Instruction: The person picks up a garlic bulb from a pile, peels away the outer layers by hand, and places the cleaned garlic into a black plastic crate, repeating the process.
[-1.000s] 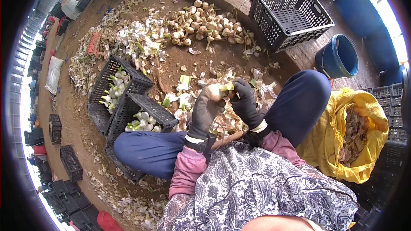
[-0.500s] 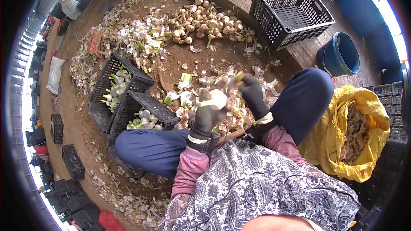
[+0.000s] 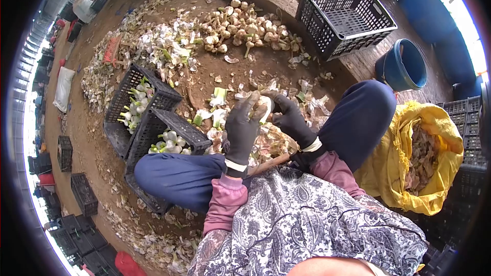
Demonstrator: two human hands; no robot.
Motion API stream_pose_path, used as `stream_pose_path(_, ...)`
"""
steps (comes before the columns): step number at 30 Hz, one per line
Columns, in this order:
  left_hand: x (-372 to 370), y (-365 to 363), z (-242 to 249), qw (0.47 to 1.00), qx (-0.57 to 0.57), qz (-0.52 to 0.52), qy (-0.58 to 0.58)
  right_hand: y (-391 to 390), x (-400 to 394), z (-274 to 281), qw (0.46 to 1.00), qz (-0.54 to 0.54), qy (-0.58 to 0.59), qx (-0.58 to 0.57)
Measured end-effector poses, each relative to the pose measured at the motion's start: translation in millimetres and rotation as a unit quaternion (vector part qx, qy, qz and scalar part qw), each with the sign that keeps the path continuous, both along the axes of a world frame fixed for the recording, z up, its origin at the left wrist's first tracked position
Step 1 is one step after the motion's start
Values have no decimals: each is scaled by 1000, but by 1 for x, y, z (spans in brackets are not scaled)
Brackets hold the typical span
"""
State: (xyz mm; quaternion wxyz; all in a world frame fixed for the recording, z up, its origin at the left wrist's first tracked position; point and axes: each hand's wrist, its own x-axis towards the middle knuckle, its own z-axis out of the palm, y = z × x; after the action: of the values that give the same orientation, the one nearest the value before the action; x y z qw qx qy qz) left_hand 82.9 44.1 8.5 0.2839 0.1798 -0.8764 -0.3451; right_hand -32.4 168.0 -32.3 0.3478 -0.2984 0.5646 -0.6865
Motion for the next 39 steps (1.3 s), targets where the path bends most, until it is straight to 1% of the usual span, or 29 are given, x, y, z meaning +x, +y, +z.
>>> stream_pose_path(1,4,5,5,995,90,27,-41,1,1,6,996,-16,82,29)
stream_pose_path(2,4,4,5,999,22,27,-41,0,3,9,985,-30,162,57)
stream_pose_path(3,4,2,4,998,-47,27,-42,-3,5,11,978,-56,200,24)
stream_pose_path(4,4,0,4,992,-115,26,-44,-4,5,9,976,-56,210,25)
stream_pose_path(5,4,1,3,986,-156,30,-54,-4,4,6,973,-58,221,26)
stream_pose_path(8,0,2,1,985,-164,32,-52,-3,1,-1,972,-59,227,15)
stream_pose_path(11,-1,-9,-12,998,-51,33,-31,-1,2,1,974,-58,218,24)
stream_pose_path(14,-2,-11,-13,998,-40,14,-36,-1,2,2,976,-62,208,31)
stream_pose_path(16,-2,-5,-8,995,-83,28,-55,-2,3,-4,972,-70,221,25)
stream_pose_path(19,-9,5,2,982,-161,58,-81,-1,3,-7,962,-69,260,48)
stream_pose_path(20,-11,6,4,975,-189,71,-90,-1,3,-7,965,-67,252,39)
stream_pose_path(21,-12,3,3,992,-70,74,-76,-2,3,-6,967,-64,246,29)
stream_pose_path(22,-12,-3,0,994,50,77,-60,-3,1,-4,969,-60,240,20)
stream_pose_path(23,-11,-9,-3,982,170,77,-42,-4,1,-2,988,-59,141,-14)
stream_pose_path(24,-9,-15,-7,969,234,73,-10,-6,2,4,996,-58,40,-48)
stream_pose_path(25,-7,-17,-9,937,338,79,18,-7,3,11,993,-56,-62,-81)
stream_pose_path(26,-3,-17,-12,894,439,84,45,-4,2,19,976,-64,-169,-123)
stream_pose_path(28,1,-13,-29,844,532,-11,61,-6,-3,19,963,-101,-177,-178)
stream_pose_path(29,3,-10,-39,813,575,-58,68,-5,-2,21,959,-121,-181,-181)
stream_pose_path(30,2,-3,-42,799,593,-91,48,-4,-1,23,960,-112,-188,-176)
stream_pose_path(32,2,12,-47,808,585,-71,12,-4,1,25,961,-89,-203,-166)
stream_pose_path(34,-2,7,-30,894,442,-65,-35,-5,0,24,966,-103,-198,-130)
stream_pose_path(35,-4,4,-22,927,366,-61,-59,-6,0,21,968,-109,-195,-112)
stream_pose_path(36,-6,3,-16,934,349,-74,-24,-7,0,16,970,-115,-192,-93)
stream_pose_path(37,-6,1,-10,940,330,-86,10,-2,-3,7,990,-56,-116,-56)
stream_pose_path(38,-5,-1,-4,945,311,-94,45,-2,1,-3,995,-42,-76,-55)
stream_pose_path(39,-4,-2,3,916,375,-136,45,-6,6,-4,998,-25,-36,-55)
